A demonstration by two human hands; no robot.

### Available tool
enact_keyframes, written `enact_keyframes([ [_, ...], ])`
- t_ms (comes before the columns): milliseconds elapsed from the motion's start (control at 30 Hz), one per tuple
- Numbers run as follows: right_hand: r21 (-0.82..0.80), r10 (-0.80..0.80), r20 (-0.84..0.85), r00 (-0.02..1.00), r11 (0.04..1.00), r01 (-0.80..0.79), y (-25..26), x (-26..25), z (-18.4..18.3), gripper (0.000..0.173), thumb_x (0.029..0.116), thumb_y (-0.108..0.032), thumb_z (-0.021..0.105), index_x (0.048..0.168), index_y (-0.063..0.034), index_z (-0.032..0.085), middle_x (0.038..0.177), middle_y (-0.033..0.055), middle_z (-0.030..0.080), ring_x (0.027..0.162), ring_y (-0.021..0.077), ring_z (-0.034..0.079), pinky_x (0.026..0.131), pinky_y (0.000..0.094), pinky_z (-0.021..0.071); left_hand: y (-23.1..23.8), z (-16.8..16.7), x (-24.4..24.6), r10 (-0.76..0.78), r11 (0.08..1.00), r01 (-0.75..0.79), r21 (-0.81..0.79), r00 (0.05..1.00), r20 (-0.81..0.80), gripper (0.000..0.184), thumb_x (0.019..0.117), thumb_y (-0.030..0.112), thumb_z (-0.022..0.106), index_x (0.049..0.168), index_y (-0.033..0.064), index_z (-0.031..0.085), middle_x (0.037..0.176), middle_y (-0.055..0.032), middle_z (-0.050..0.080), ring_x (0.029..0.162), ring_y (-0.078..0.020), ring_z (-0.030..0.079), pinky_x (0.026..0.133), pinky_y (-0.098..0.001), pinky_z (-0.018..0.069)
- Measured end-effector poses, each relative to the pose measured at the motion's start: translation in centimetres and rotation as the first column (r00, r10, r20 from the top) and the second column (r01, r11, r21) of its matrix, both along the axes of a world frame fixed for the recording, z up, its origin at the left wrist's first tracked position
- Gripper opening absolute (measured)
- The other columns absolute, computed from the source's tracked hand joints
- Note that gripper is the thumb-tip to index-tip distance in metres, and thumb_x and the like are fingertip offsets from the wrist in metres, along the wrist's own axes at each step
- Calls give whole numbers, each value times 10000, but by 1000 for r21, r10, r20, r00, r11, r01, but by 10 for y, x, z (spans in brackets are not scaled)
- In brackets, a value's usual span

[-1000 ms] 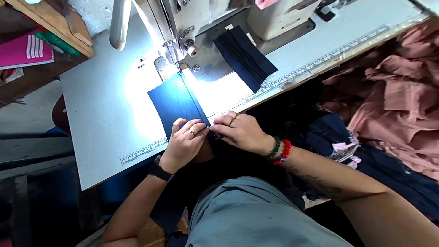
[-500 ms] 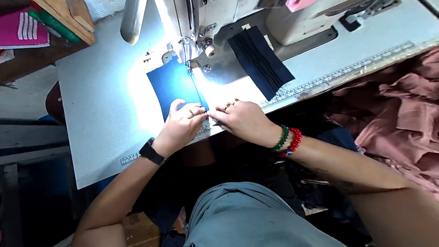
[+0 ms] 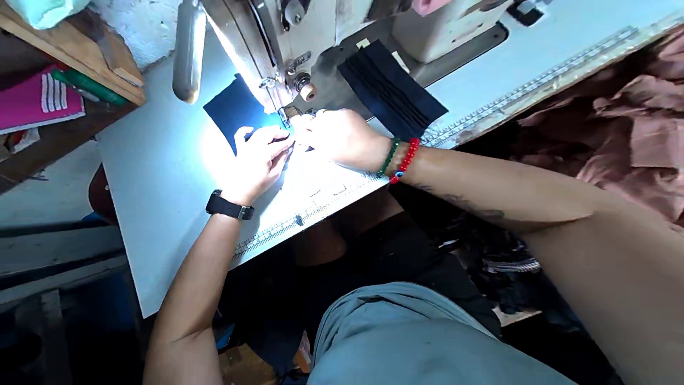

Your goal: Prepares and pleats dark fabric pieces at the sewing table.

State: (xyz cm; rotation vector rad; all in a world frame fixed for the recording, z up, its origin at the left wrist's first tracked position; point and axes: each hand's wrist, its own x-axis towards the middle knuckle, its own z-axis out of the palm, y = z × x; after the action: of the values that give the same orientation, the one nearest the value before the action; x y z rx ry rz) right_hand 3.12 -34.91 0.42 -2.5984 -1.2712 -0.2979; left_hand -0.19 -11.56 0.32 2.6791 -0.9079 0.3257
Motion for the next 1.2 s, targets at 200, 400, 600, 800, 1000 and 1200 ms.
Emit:
enact_keyframes([
  [200,-41,-194,-157,968,981,190,-4,-8,11,181,976,-62,593,1129,-22,681,972,199,670,851,392,682,691,533,543,12,-11,29,89,985,-91,-144,996,-21,298,1036,263,568,1181,103,773,1325,-77,691,1311,-231,578,1157,-513,300],
  [400,-74,-292,-327,899,956,283,-32,-38,24,450,1005,-434,596,1255,-61,607,1013,194,682,867,391,693,713,560,535,9,-7,35,306,934,-310,-176,951,-55,258,1034,249,574,1054,63,751,1067,-136,692,1112,-299,613,987,-494,430],
  [600,-38,-188,-330,925,982,185,-9,-50,25,261,986,-42,580,1229,35,638,1174,228,603,979,380,673,825,509,571,25,6,18,397,905,-402,-143,916,-62,258,1060,186,513,1074,21,711,1027,-162,651,1009,-304,640,947,-519,457],
  [800,124,-103,-312,945,981,148,33,-43,9,419,990,-55,596,1398,38,571,1408,255,570,1313,409,541,1096,534,437,30,14,9,330,899,-338,-278,941,-74,204,1035,118,555,1033,-1,722,989,-149,662,971,-238,645,910,-379,517],
  [1000,251,-96,-510,855,934,255,49,-53,35,315,1032,-94,558,1306,58,588,1163,251,658,1098,381,644,982,517,496,31,17,9,258,913,-267,-308,964,-70,186,1031,93,553,998,0,710,945,-129,643,937,-212,626,882,-358,507],
  [1200,315,-47,-375,926,933,175,26,-52,5,302,969,-54,628,1260,21,657,1186,213,674,1103,333,658,961,497,533,66,42,1,714,666,-705,-243,697,-63,349,986,53,501,1314,5,611,1323,-286,577,1247,-467,539,985,-658,426],
])
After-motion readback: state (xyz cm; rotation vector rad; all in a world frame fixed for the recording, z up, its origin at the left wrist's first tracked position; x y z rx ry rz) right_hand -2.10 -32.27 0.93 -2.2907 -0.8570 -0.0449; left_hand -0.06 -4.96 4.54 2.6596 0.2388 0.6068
